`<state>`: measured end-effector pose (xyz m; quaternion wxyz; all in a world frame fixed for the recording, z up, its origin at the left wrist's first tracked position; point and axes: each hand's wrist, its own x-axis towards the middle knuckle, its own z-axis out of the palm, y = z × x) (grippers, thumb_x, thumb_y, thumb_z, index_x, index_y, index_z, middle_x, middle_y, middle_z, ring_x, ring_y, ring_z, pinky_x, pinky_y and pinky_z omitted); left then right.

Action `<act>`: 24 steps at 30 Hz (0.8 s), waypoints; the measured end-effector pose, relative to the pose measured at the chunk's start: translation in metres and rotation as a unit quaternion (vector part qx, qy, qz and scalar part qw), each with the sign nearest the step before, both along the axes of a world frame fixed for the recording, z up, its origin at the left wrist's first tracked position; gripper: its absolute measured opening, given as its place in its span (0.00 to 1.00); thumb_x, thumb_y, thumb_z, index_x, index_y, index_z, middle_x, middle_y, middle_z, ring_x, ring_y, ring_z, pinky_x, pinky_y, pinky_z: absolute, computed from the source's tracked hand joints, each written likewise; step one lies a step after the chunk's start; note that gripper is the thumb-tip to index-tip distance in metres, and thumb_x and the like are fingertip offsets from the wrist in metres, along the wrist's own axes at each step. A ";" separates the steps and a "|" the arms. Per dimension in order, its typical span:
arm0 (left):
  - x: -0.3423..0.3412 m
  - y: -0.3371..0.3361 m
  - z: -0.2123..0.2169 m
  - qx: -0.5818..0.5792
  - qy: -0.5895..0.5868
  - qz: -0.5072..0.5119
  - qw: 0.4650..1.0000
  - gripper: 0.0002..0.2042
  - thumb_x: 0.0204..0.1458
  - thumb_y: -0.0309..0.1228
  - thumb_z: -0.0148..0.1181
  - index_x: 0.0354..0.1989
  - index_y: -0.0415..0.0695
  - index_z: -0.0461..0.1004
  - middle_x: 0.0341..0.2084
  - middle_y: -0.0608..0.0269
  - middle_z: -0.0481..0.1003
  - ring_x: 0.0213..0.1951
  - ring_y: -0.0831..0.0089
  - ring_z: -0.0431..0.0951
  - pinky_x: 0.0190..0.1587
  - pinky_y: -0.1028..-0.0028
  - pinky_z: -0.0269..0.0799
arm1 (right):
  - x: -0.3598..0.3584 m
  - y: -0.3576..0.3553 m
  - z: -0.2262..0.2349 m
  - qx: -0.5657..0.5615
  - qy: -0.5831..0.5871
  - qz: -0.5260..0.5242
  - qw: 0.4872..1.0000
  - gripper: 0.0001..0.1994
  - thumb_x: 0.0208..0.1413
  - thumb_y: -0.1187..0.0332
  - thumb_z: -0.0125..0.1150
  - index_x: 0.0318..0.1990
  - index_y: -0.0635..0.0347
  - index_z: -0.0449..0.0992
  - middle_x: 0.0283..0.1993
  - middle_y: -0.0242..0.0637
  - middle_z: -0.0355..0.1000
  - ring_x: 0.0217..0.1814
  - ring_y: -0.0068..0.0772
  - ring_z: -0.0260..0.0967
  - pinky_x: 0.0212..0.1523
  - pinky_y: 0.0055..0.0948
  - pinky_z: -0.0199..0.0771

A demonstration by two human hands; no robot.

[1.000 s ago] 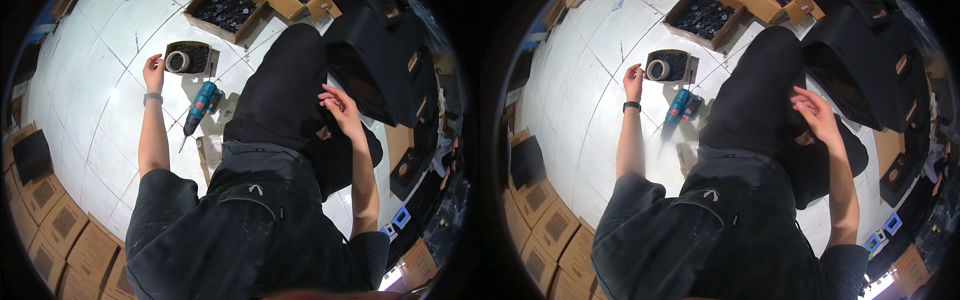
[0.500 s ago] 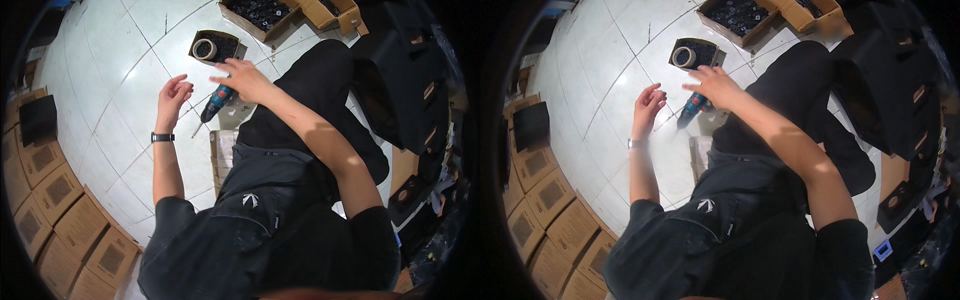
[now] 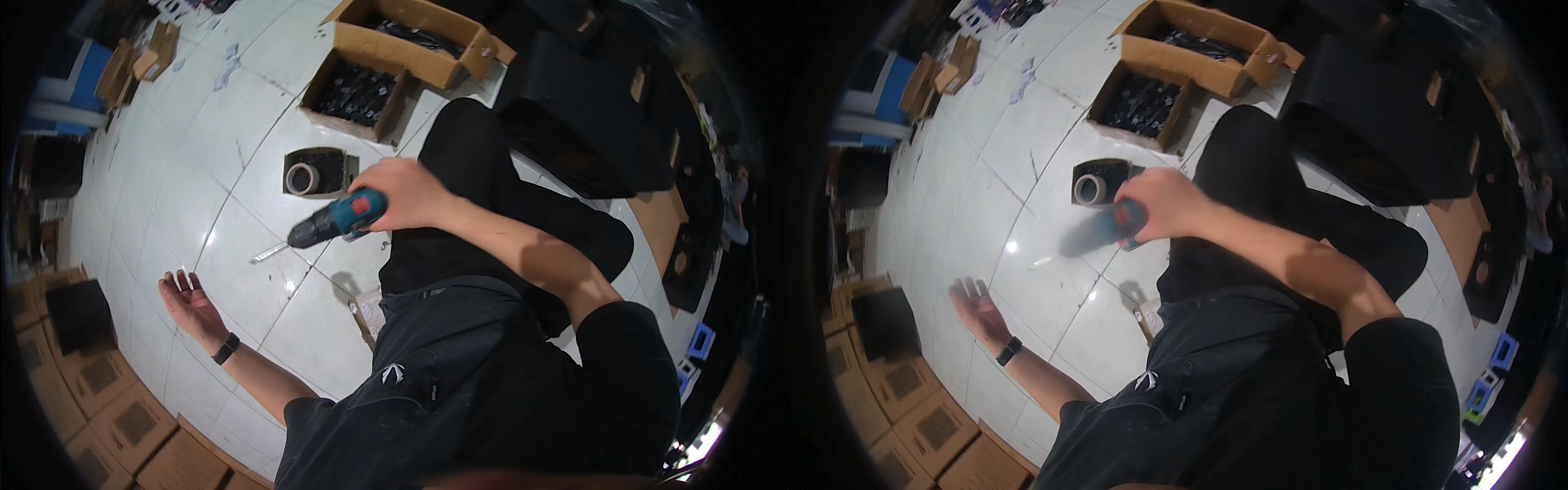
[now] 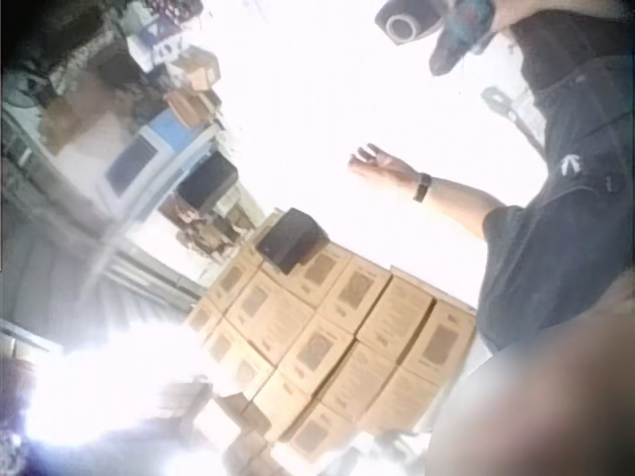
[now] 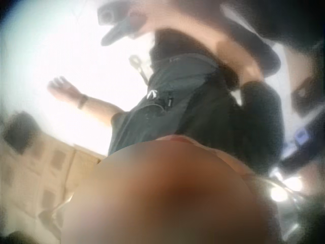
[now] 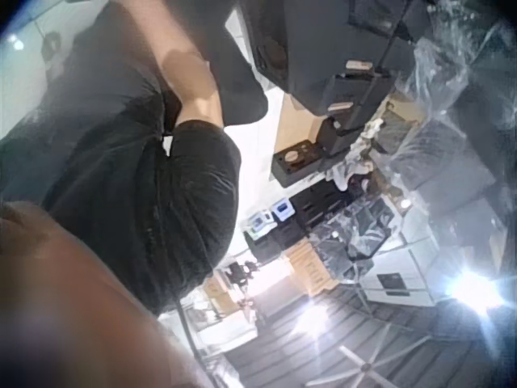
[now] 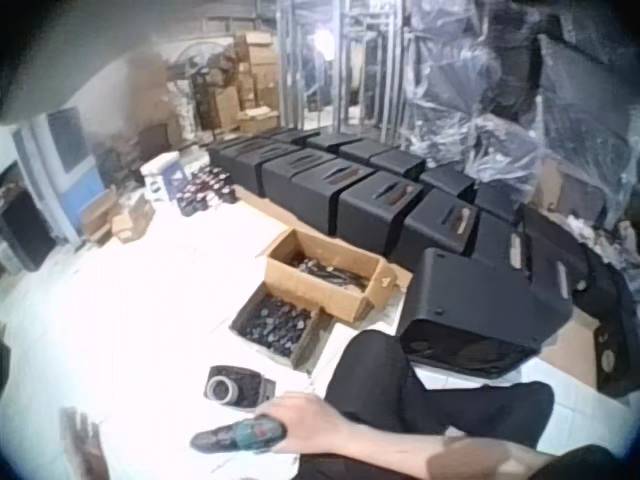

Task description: The person assembles a black plastic storage unit by attaching legs and panels using a cordless drill and screws. They position the unit, insert screws, and tighten them, then place the assembled unit with others.

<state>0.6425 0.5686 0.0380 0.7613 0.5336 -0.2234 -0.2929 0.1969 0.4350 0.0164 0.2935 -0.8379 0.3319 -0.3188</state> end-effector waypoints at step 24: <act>-0.371 -0.102 -0.019 0.032 0.121 -0.532 0.837 0.11 0.70 0.33 0.62 0.54 0.40 0.77 0.55 0.53 0.81 0.55 0.63 0.85 0.57 0.67 0.85 | -0.240 0.195 0.032 0.285 -0.129 -0.371 0.874 0.29 0.38 0.61 0.91 0.46 0.63 0.80 0.38 0.37 0.79 0.33 0.26 0.77 0.31 0.26 0.75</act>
